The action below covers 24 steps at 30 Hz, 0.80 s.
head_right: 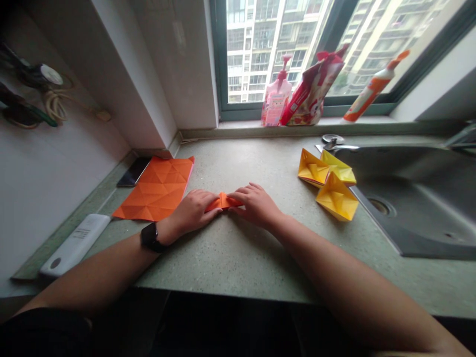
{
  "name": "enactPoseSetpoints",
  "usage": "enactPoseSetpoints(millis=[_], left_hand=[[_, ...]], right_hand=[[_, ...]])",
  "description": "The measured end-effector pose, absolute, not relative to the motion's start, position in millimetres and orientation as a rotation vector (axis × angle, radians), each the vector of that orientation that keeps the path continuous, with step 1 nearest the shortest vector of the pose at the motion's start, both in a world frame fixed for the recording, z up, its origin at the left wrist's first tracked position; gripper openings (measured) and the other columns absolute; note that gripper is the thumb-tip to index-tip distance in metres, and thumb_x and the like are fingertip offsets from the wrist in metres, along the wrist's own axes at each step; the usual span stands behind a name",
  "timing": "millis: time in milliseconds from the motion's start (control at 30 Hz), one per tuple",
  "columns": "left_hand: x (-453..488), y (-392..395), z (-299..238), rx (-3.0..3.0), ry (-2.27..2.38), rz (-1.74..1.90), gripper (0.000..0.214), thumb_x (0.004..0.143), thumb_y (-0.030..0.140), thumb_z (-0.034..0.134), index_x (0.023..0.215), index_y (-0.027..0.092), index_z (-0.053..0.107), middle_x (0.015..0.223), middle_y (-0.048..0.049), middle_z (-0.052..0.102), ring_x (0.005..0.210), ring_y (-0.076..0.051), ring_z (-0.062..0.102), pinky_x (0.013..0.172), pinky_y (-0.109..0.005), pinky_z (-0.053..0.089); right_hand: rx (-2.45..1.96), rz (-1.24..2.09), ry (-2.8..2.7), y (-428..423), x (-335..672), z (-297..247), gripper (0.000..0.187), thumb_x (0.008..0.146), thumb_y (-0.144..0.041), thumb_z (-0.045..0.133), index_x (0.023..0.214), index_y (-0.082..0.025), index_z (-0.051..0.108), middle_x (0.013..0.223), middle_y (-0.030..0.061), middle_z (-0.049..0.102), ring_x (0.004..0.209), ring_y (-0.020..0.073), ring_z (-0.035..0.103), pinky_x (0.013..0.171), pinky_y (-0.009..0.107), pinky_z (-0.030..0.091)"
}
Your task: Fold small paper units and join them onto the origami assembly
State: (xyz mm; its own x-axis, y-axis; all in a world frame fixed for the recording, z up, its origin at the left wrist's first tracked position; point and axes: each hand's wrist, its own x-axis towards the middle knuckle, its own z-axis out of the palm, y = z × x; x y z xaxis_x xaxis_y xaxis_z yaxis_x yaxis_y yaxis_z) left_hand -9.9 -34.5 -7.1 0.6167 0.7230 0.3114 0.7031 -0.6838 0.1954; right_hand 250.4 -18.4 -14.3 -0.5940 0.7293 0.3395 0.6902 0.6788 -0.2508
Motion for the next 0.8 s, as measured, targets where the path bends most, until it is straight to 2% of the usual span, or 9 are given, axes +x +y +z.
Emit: enactPoseSetpoints(millis=[100,233,333,433,500,800], left_hand=[[-11,-33,-7,2.683,1.189,0.686,0.027,0.106,0.038,0.066,0.125,0.019,0.067,0.118,-0.0107,0.077,0.109,-0.028,0.074,0.096,-0.044,0.059],[-13,-33,-3,2.541,1.065,0.884,0.032,0.105,0.029,0.066,0.136,0.022,0.063,0.139,-0.0115,0.069,0.123,-0.026,0.071,0.098,-0.041,0.065],[-12,-35,2,2.406,0.974,1.049,0.038,0.103,0.027,0.068,0.140,0.023,0.061,0.147,-0.0121,0.064,0.123,-0.024,0.071,0.095,-0.039,0.069],[-8,-38,7,2.296,0.900,1.152,0.034,0.103,0.026,0.067,0.137,0.023,0.062,0.143,-0.0113,0.065,0.122,-0.023,0.071,0.093,-0.038,0.072],[-5,-40,10,2.265,0.877,1.191,0.030,0.105,0.025,0.064,0.134,0.023,0.064,0.137,-0.0105,0.069,0.123,-0.023,0.071,0.091,-0.036,0.072],[-6,-42,12,2.268,0.880,1.321,0.029,0.102,0.014,0.058,0.129,0.020,0.066,0.123,-0.0081,0.075,0.110,-0.019,0.073,0.082,-0.029,0.069]], right_hand=[[-1.082,0.162,-2.413,-19,249,-12,0.021,0.100,-0.035,0.074,0.119,-0.030,0.078,0.113,0.0050,0.082,0.103,0.0251,0.076,0.109,0.052,0.052],[-1.014,0.247,-2.249,-24,243,-5,0.023,0.101,-0.037,0.069,0.120,-0.026,0.077,0.116,0.0088,0.080,0.102,0.0253,0.076,0.094,0.044,0.060],[-0.942,0.302,-2.096,-30,239,-1,0.037,0.100,-0.037,0.069,0.135,-0.025,0.069,0.126,0.0115,0.078,0.112,0.0275,0.076,0.099,0.046,0.062],[-0.920,0.382,-1.989,-34,236,0,0.051,0.100,-0.038,0.069,0.149,-0.026,0.057,0.130,0.0116,0.077,0.117,0.0284,0.076,0.103,0.049,0.063],[-0.918,0.412,-1.952,-36,234,-1,0.054,0.101,-0.036,0.067,0.152,-0.027,0.053,0.132,0.0112,0.076,0.115,0.0276,0.077,0.103,0.049,0.064],[-0.961,0.317,-1.913,-36,230,-2,0.045,0.099,-0.034,0.069,0.143,-0.027,0.062,0.132,0.0118,0.077,0.113,0.0296,0.077,0.102,0.051,0.064]])
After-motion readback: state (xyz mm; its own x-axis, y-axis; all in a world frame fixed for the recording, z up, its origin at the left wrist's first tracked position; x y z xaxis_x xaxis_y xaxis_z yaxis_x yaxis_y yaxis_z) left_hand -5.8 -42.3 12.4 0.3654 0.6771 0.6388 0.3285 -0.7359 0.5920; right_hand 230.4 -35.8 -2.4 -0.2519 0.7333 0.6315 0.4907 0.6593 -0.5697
